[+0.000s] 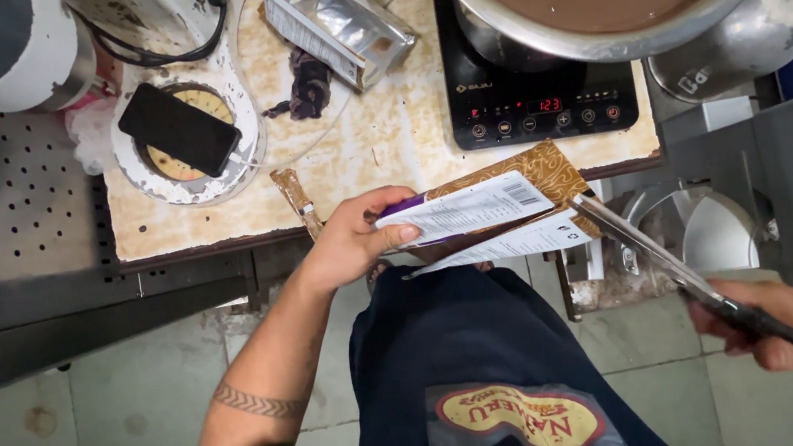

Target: Opening chocolate packages with scissors and breaking the bars into pieces for melting.

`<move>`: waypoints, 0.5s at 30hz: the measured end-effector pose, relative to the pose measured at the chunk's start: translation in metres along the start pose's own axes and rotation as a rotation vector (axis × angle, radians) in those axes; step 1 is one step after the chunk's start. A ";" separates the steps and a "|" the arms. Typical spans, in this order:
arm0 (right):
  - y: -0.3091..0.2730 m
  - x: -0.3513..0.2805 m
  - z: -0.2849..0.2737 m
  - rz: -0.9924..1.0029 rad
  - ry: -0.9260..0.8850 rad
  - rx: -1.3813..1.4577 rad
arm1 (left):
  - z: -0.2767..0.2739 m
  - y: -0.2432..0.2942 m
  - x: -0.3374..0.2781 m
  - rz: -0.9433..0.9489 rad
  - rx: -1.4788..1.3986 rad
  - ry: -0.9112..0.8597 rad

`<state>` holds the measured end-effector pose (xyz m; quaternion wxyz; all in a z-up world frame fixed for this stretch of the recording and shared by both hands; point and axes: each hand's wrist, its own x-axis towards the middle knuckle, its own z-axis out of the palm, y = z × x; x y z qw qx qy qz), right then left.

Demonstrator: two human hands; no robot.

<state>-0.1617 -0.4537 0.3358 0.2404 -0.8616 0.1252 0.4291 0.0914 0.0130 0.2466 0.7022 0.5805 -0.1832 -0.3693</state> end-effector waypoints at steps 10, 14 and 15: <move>0.003 0.035 0.024 -0.227 0.028 0.431 | 0.004 0.042 -0.001 0.045 0.199 -0.057; -0.034 0.023 0.008 -0.351 -0.082 0.587 | 0.004 0.041 -0.002 0.012 0.178 -0.053; -0.033 0.025 0.009 -0.352 -0.084 0.586 | 0.003 0.040 -0.003 0.012 0.177 -0.050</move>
